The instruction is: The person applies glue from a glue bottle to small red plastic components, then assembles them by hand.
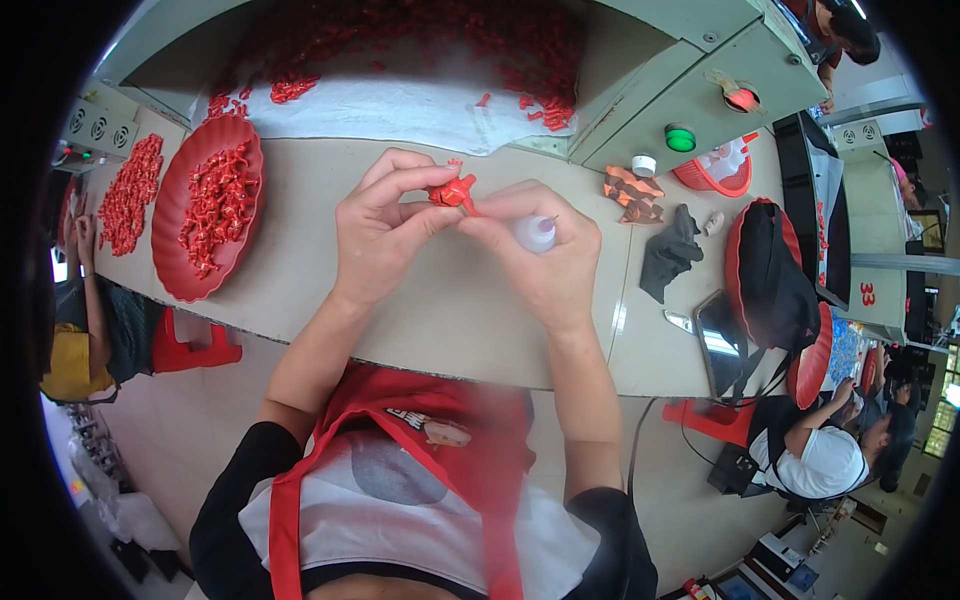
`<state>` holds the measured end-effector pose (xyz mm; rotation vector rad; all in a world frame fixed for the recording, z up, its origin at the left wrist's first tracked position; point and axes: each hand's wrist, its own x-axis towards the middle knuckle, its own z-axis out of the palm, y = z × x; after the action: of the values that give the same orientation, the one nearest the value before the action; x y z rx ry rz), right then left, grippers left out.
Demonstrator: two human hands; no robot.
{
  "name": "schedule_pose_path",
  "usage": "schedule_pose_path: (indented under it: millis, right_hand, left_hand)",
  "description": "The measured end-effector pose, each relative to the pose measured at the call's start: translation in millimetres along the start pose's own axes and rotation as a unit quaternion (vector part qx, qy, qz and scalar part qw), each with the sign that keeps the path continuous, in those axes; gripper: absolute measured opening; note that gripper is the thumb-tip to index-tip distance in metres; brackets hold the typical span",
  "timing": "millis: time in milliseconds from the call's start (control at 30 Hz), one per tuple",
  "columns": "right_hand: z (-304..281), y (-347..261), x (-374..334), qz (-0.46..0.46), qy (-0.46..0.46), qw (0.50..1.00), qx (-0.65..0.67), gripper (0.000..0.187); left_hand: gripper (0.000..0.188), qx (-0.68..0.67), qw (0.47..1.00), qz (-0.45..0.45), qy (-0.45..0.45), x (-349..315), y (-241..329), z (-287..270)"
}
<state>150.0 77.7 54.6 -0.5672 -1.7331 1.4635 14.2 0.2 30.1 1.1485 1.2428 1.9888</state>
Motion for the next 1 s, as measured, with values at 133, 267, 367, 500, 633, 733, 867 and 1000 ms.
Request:
schedule_pose_path:
  millis: [133, 267, 367, 500, 633, 733, 867, 1000]
  right_hand:
    - [-3.4, -2.6, 1.0, 0.049, 0.011, 0.998, 0.024, 0.013]
    - [-6.9, 0.8, 3.4, 0.107, -0.004, 0.992, 0.064, 0.012]
    - [-4.0, 3.1, 2.1, 0.142, 0.004, 0.985, 0.098, 0.010]
    - [-1.7, 7.9, 2.5, 0.125, 0.002, 0.983, 0.132, 0.011]
    - [-0.7, 8.4, 3.9, 0.111, 0.005, 0.986, 0.121, 0.012]
    - [-2.2, 9.5, 5.3, 0.116, -0.007, 0.986, 0.118, 0.013]
    - [-4.4, 11.1, 6.8, 0.135, -0.015, 0.984, 0.116, 0.013]
    - [-5.3, 11.3, 8.4, 0.144, -0.023, 0.983, 0.116, 0.014]
  left_hand:
    - [0.029, 0.027, 0.999, -0.012, -0.031, -0.3, 0.5, -2.0]
    - [0.028, 0.026, 0.999, -0.021, -0.033, -0.8, 1.7, -2.1]
    - [0.028, 0.006, 1.000, -0.017, -0.018, -0.2, 1.9, -0.3]
    - [0.027, 0.007, 1.000, -0.007, -0.018, 0.3, 0.3, -1.4]
    - [0.027, 0.020, 0.999, -0.031, -0.024, -0.1, 0.9, -2.6]
    - [0.026, 0.025, 0.999, -0.036, -0.024, -0.7, -0.6, -3.0]
    - [0.026, 0.019, 0.999, -0.043, -0.025, -0.4, 0.3, -2.7]
    - [0.026, 0.033, 0.998, -0.050, -0.023, -0.8, -0.1, -3.5]
